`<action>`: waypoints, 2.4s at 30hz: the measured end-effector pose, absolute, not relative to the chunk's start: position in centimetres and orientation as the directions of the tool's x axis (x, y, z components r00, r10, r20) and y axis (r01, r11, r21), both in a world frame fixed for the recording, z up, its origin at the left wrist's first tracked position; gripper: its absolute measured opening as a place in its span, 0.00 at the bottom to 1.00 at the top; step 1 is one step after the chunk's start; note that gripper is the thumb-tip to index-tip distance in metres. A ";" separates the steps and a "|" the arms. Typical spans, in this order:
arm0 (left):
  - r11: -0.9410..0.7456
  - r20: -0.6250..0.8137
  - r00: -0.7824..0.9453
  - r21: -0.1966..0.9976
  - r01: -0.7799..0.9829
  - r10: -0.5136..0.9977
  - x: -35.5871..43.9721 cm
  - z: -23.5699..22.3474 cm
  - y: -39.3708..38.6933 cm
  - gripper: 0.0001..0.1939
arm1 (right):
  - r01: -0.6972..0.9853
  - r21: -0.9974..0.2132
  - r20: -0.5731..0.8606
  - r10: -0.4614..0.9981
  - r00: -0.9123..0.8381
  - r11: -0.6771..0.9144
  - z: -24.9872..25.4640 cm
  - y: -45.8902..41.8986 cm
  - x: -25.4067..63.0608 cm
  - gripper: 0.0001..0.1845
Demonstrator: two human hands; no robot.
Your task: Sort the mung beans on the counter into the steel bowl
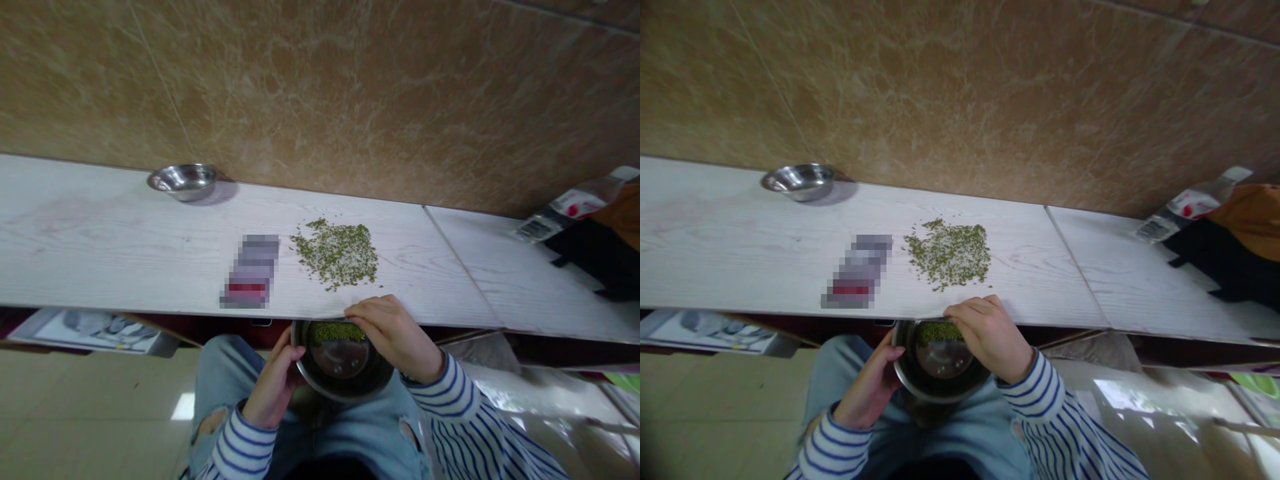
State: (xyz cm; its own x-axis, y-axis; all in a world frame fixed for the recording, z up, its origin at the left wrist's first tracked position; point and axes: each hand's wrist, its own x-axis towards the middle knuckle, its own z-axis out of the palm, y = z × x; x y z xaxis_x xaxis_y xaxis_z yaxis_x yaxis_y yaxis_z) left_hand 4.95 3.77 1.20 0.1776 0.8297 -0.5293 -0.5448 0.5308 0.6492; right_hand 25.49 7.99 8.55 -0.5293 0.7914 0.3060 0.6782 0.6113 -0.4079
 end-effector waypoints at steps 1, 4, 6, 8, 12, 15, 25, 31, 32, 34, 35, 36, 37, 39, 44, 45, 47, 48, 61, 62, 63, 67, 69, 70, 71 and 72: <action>0.536 -0.536 0.177 0.645 -0.544 0.825 5.1 1.2 3.8 0.25 | 0.676 -0.410 0.304 0.791 -0.531 0.612 8.6 7.7 25.5 0.10; 0.550 -0.555 0.177 0.632 -0.547 0.813 5.4 1.1 3.8 0.26 | 0.677 -0.414 0.290 0.793 -0.535 0.608 8.9 7.2 25.7 0.10; 0.554 -0.557 0.181 0.630 -0.544 0.811 5.5 1.1 3.8 0.27 | 0.697 -0.404 0.297 0.805 -0.513 0.593 8.9 7.2 26.0 0.10; 0.554 -0.560 0.175 0.632 -0.542 0.810 5.6 1.1 3.8 0.27 | 0.731 -0.380 0.328 0.822 -0.466 0.567 8.9 7.3 26.5 0.10; 0.553 -0.559 0.175 0.633 -0.541 0.811 5.7 1.1 3.7 0.27 | 0.768 -0.342 0.362 0.830 -0.424 0.541 8.4 7.6 27.0 0.09; 0.558 -0.565 0.171 0.635 -0.534 0.807 5.6 1.1 3.6 0.27 | 0.768 -0.339 0.366 0.829 -0.423 0.542 8.1 7.7 26.8 0.09; 0.556 -0.579 0.153 0.624 -0.549 0.801 5.0 1.3 3.7 0.26 | 0.821 -0.308 0.308 0.867 -0.392 0.481 7.9 11.1 26.0 0.11; 0.567 -0.594 0.161 0.599 -0.565 0.788 4.9 0.4 3.8 0.28 | 0.825 -0.301 0.328 0.864 -0.382 0.479 7.9 13.6 26.2 0.12; 0.570 -0.596 0.163 0.597 -0.565 0.786 4.9 0.2 3.9 0.29 | 0.825 -0.299 0.333 0.863 -0.380 0.479 7.9 13.9 26.2 0.12; 0.579 -0.600 0.171 0.594 -0.559 0.781 4.9 0.1 3.9 0.31 | 0.826 -0.299 0.349 0.861 -0.371 0.477 8.1 14.3 26.3 0.12; 0.582 -0.601 0.176 0.592 -0.557 0.780 4.9 0.1 4.0 0.31 | 0.826 -0.300 0.363 0.858 -0.363 0.476 8.1 14.5 26.4 0.12; 0.584 -0.602 0.177 0.592 -0.556 0.778 4.9 0.1 4.0 0.31 | 0.827 -0.301 0.381 0.855 -0.352 0.475 8.2 14.7 26.5 0.12; 0.584 -0.603 0.176 0.592 -0.556 0.778 4.9 0.1 4.0 0.31 | 0.829 -0.301 0.399 0.852 -0.339 0.471 8.2 14.9 26.6 0.12; 0.585 -0.605 0.175 0.590 -0.556 0.777 4.9 0.2 4.0 0.30 | 0.838 -0.297 0.422 0.850 -0.314 0.458 8.2 15.2 26.8 0.11; 0.576 -0.609 0.163 0.579 -0.578 0.776 5.0 0.4 3.9 0.28 | 0.858 -0.263 0.403 0.859 -0.317 0.441 7.9 15.4 26.8 0.12; 0.573 -0.607 0.162 0.580 -0.579 0.778 4.9 0.5 3.9 0.28 | 0.860 -0.255 0.396 0.859 -0.325 0.443 7.9 15.3 26.7 0.12; 0.576 -0.606 0.163 0.586 -0.570 0.779 4.9 0.4 3.8 0.27 | 0.860 -0.240 0.389 0.856 -0.340 0.451 7.8 14.7 26.7 0.12; 0.577 -0.606 0.162 0.591 -0.564 0.778 4.9 0.4 3.8 0.27 | 0.856 -0.237 0.389 0.852 -0.350 0.460 7.8 14.3 26.7 0.12; 0.562 -0.599 0.153 0.591 -0.579 0.786 5.1 0.8 3.6 0.26 | 0.850 -0.240 0.389 0.849 -0.359 0.469 8.2 12.8 27.2 0.11; 0.565 -0.593 0.164 0.593 -0.573 0.788 5.1 0.8 3.6 0.26 | 0.849 -0.242 0.379 0.851 -0.364 0.470 8.1 12.8 27.0 0.11; 0.565 -0.587 0.171 0.596 -0.570 0.791 5.0 0.9 3.6 0.26 | 0.847 -0.243 0.367 0.853 -0.371 0.473 8.1 12.6 26.9 0.11; 0.565 -0.588 0.168 0.597 -0.570 0.791 4.9 0.8 3.6 0.26 | 0.836 -0.241 0.358 0.846 -0.396 0.493 8.4 11.5 26.9 0.11; 0.571 -0.592 0.172 0.595 -0.566 0.787 4.8 0.7 3.6 0.27 | 0.831 -0.241 0.370 0.839 -0.399 0.502 8.4 11.0 27.2 0.11; 0.572 -0.591 0.173 0.597 -0.563 0.788 4.8 0.6 3.6 0.27 | 0.831 -0.242 0.377 0.837 -0.396 0.501 8.4 10.9 27.3 0.11; 0.572 -0.591 0.172 0.599 -0.560 0.788 4.8 0.5 3.5 0.27 | 0.834 -0.242 0.384 0.838 -0.388 0.496 8.4 10.8 27.5 0.11; 0.572 -0.589 0.174 0.600 -0.560 0.789 4.8 0.5 3.5 0.27 | 0.839 -0.241 0.389 0.841 -0.377 0.487 8.3 10.7 27.7 0.11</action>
State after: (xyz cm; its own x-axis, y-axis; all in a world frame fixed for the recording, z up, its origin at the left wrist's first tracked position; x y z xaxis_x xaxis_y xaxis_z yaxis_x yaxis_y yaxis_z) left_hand 4.84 3.54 0.45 0.1742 0.7889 -0.5893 -0.5596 0.5717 0.5999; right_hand 27.69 10.71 8.29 -0.3766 0.8407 0.3892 0.8392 0.4875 -0.2409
